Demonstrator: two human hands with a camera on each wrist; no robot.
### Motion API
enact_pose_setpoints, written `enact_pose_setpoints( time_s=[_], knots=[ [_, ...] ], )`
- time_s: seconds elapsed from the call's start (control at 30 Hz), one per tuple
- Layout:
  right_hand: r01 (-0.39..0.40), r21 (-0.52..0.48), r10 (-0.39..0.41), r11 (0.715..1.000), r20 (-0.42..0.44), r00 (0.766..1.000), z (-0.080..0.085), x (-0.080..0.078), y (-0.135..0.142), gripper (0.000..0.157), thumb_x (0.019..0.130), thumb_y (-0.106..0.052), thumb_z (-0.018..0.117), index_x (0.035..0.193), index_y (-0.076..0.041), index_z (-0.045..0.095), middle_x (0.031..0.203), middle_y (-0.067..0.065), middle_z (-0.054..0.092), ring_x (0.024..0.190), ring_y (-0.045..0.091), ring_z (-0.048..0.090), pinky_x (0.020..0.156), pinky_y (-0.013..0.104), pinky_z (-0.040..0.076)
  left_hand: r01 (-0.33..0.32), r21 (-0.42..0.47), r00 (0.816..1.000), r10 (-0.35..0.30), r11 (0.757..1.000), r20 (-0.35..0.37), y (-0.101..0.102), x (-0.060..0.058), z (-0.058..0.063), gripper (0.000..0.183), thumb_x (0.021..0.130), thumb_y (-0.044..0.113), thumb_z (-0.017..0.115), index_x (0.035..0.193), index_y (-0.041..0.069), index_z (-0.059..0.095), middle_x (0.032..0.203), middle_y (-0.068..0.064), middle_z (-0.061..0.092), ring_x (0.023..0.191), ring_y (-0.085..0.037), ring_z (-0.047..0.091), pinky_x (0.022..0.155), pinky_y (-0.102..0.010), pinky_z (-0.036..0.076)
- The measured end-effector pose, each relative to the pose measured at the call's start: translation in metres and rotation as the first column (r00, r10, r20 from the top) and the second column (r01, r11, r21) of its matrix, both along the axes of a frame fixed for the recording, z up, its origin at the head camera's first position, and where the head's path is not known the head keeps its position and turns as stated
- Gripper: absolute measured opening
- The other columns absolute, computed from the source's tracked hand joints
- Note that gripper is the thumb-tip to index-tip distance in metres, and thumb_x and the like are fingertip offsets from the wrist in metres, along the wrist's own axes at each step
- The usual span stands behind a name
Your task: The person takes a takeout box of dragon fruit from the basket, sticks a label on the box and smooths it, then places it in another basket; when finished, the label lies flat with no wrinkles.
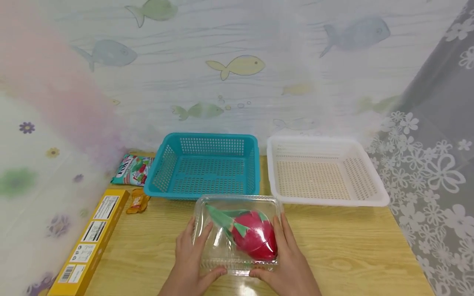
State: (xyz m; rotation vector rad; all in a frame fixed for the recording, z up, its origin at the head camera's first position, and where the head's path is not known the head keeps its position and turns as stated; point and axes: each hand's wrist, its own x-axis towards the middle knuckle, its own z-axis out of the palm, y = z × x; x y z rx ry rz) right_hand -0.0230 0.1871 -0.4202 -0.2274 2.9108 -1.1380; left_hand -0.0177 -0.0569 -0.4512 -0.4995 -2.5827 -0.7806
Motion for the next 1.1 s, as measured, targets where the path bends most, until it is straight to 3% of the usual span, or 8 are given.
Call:
enact_pose_setpoints(
  time_s=[0.2,0.6,1.1],
  knots=[
    [0.010,-0.025,-0.010,1.000,-0.016,1.000,-0.011,0.004,0.000,0.132,0.062,-0.050,0.096,0.162,-0.004,0.023,0.168,0.021,0.020,0.140,0.055,0.039,0.091,0.069,0.051,-0.007,0.018,1.000,0.007,1.000,0.018,0.001,0.002,-0.005,0.114,0.061,0.043,0.095,0.154,0.009,0.039,0.151,-0.031,0.030,0.127,-0.042,0.035,0.087,-0.064,0.046],
    [0.042,-0.007,-0.042,0.999,0.055,0.998,-0.027,0.004,0.005,0.133,0.060,-0.047,0.098,0.160,0.001,0.025,0.166,0.025,0.022,0.142,0.056,0.036,0.096,0.070,0.049,0.025,0.122,0.990,-0.042,0.992,0.137,0.003,0.004,-0.015,0.109,0.062,0.030,0.097,0.153,0.011,0.040,0.152,-0.032,0.028,0.126,-0.040,0.036,0.082,-0.060,0.052],
    [0.012,-0.001,-0.012,1.000,-0.036,0.999,-0.047,0.003,0.008,0.133,0.059,-0.045,0.098,0.158,0.005,0.026,0.163,0.030,0.025,0.139,0.060,0.039,0.094,0.071,0.049,0.059,0.181,0.953,-0.109,0.982,0.283,0.003,0.000,-0.025,0.099,0.072,0.025,0.093,0.154,0.011,0.039,0.156,-0.031,0.021,0.130,-0.045,0.034,0.087,-0.064,0.050]
  ],
)
